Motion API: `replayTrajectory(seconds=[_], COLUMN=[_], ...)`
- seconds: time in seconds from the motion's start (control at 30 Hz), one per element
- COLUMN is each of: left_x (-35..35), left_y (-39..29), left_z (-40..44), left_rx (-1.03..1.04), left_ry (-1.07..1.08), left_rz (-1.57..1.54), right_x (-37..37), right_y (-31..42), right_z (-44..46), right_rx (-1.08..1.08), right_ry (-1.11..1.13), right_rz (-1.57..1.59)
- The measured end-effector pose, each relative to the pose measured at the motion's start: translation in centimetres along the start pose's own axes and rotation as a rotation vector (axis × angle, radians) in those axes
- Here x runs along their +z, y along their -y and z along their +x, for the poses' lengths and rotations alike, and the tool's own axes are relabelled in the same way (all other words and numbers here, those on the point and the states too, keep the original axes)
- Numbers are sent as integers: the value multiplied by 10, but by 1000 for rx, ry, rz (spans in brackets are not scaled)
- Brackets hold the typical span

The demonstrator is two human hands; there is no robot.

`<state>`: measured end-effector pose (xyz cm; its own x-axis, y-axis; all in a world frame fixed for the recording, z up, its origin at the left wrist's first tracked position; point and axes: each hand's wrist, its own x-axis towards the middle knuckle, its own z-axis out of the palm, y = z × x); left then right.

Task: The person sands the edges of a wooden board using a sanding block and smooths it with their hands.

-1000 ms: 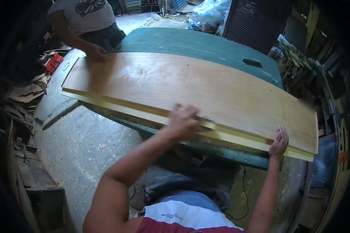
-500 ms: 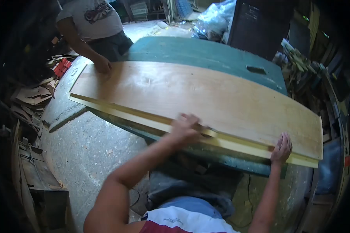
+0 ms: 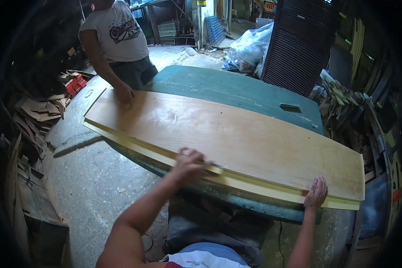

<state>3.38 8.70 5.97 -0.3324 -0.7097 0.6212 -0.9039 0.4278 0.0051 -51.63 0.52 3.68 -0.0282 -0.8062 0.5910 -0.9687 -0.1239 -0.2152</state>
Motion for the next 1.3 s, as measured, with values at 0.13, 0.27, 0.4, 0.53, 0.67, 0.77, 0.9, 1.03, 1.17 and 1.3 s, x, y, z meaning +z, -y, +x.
replayTrajectory(seconds=[0.13,0.27,0.4,0.53,0.67,0.77,0.9,1.03,1.17,1.3], left_x=[-40,-5,50,53,28,-13,-64,-47,1,53], left_y=[63,-5,-118,-154,-77,16,101,74,-40,-148], left_z=[-27,11,63,81,42,-6,-49,-29,31,81], left_rx=[-17,66,100,61,23,14,-25,51,63,87], left_ry=[67,60,92,-8,-37,23,51,122,122,86], left_rz=[20,-85,-111,-151,-147,-48,79,48,-132,-186], right_x=[-2,1,2,3,4,6,1,3,0,-4], right_y=[9,8,3,-9,-15,-17,0,4,7,13], right_z=[0,1,5,2,0,0,1,2,1,2], right_rx=[27,18,30,11,-10,-17,-1,9,24,27], right_ry=[2,-3,16,30,22,14,-14,-33,-56,-57], right_rz=[-38,-63,-59,-46,-49,-55,-74,-118,-150,-99])
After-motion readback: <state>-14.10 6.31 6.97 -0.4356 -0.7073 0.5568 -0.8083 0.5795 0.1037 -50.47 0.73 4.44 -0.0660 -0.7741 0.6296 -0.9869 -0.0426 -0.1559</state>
